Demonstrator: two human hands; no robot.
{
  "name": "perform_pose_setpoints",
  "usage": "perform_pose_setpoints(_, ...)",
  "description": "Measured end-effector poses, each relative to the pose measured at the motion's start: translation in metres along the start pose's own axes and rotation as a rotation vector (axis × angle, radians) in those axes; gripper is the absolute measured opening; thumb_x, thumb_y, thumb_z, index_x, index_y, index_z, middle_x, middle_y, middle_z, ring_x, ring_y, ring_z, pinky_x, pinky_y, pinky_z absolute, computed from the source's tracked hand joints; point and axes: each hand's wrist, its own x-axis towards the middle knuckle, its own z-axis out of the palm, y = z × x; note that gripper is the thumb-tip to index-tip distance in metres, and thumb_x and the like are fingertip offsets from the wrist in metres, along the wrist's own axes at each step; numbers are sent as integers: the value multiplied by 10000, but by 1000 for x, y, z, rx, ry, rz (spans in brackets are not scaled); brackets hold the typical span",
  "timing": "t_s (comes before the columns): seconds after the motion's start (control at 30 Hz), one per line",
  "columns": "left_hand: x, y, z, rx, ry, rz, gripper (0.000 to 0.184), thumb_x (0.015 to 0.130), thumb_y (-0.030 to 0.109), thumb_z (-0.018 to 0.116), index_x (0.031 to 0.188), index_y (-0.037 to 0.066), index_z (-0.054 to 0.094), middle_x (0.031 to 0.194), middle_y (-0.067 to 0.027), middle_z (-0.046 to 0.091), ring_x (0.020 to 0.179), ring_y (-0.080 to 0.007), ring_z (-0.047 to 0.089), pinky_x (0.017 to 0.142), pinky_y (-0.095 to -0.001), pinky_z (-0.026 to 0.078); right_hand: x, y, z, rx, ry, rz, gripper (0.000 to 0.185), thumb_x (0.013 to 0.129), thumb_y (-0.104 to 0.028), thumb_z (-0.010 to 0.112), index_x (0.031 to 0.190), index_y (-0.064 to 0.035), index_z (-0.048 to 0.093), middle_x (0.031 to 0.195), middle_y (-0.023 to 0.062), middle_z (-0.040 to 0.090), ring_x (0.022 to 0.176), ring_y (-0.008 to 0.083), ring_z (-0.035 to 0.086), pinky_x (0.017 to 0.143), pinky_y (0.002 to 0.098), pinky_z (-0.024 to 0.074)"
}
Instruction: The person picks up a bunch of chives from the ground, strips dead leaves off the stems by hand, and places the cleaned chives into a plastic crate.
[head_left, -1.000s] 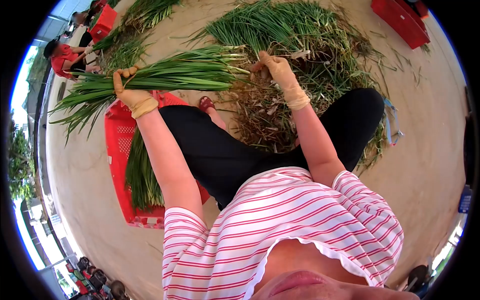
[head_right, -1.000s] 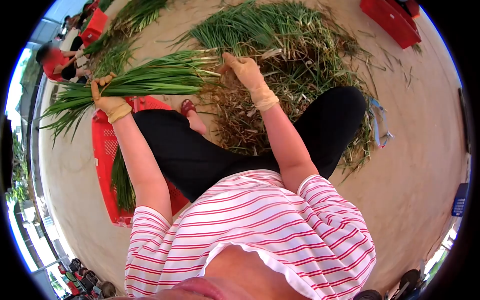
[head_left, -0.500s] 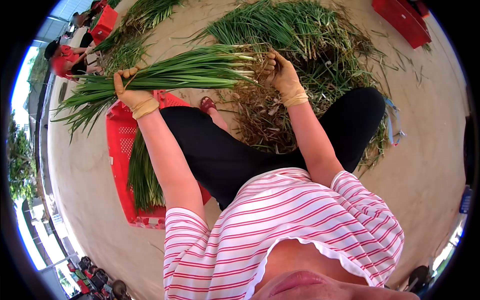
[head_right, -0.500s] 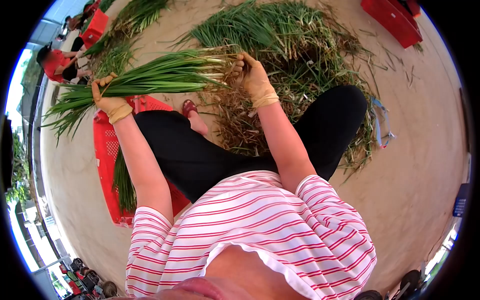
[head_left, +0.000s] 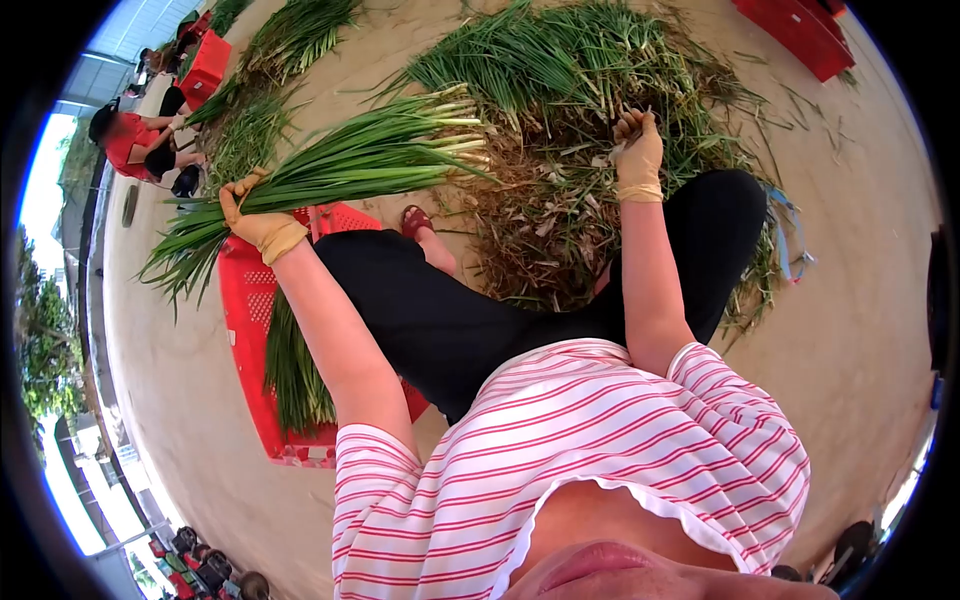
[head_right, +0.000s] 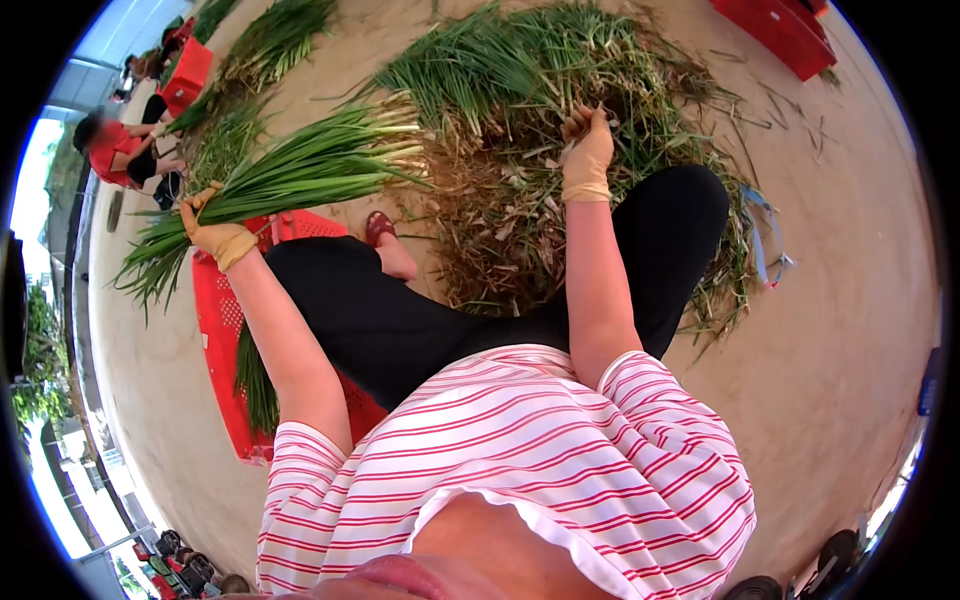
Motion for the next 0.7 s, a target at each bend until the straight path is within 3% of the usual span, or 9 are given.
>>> perform_pose_setpoints(0.07, -5, 0, 7, -76, 35, -65, 147, 801, 209, 562, 722, 100, 502, 640, 9, 479, 623, -147, 499, 813, -380, 430, -23, 15, 18, -361, -316, 231, 322, 889, -364, 508, 904, -49, 575, 944, 75, 580, 770, 152, 526, 679, 280, 429)
perform_pose_setpoints(0.1, -6, -3, 10, -81, 38, -85, 148, 803, 213, 564, 735, 98, 501, 637, 11, 472, 612, -142, 496, 812, -378, 429, -40, 22, 36, -581, -401, 327, 383, 844, -415, 561, 965, -53, 592, 986, 91, 591, 804, 154, 549, 676, 287, 444)
perform_pose_setpoints(0.17, -9, -8, 15, -68, 10, -83, 144, 803, 214, 566, 745, 98, 504, 638, 10, 473, 615, -141, 494, 814, -376, 428, -43, 61, 46, -803, -592, 412, 398, 820, -387, 605, 1023, -44, 583, 918, 53, 605, 742, 122, 567, 611, 231, 438)
perform_pose_setpoints(0.2, -8, -10, 17, -57, -16, -88, 142, 803, 215, 569, 756, 97, 506, 639, 10, 475, 617, -140, 491, 815, -374, 427, -62, 57, 62, -749, -636, 597, 366, 831, -321, 605, 1054, -34, 571, 913, 40, 607, 730, 98, 574, 571, 216, 442)
perform_pose_setpoints(0.27, -5, -11, 17, -63, -92, -109, 145, 801, 219, 578, 767, 98, 506, 649, 10, 468, 627, -138, 484, 815, -372, 424, -76, 73, 64, -624, -820, 628, 307, 838, -266, 603, 1029, -26, 591, 834, 23, 610, 660, 85, 561, 533, 209, 438)
perform_pose_setpoints(0.4, -10, -10, 18, -85, -100, -142, 162, 801, 242, 561, 755, 96, 508, 658, 7, 472, 646, -135, 492, 816, -390, 411, -69, 66, 53, -591, -675, 802, 253, 840, -239, 603, 960, -18, 630, 702, -4, 601, 550, 58, 507, 486, 184, 403)
perform_pose_setpoints(0.53, -12, -9, 22, 3, -122, -51, 159, 794, 231, 577, 764, 94, 503, 669, 5, 476, 654, -144, 495, 813, -394, 418, -50, 44, 41, -706, -747, 843, 273, 856, -264, 575, 983, -26, 621, 830, 53, 642, 612, 84, 574, 512, 215, 450)
perform_pose_setpoints(0.63, -14, -11, 23, -41, -54, -89, 176, 809, 226, 584, 784, 84, 483, 666, -11, 458, 634, -152, 447, 773, -362, 415, -45, 41, 35, -491, -585, 587, 294, 864, -311, 551, 1005, -64, 622, 919, 46, 633, 744, 148, 614, 647, 255, 487)
perform_pose_setpoints(0.7, -15, -16, 26, -31, -101, -127, 175, 809, 222, 581, 776, 84, 480, 667, -14, 466, 646, -164, 455, 761, -361, 414, -46, 32, 37, -518, -447, 522, 286, 866, -299, 553, 1052, -92, 624, 864, 35, 626, 687, 124, 577, 623, 238, 463)
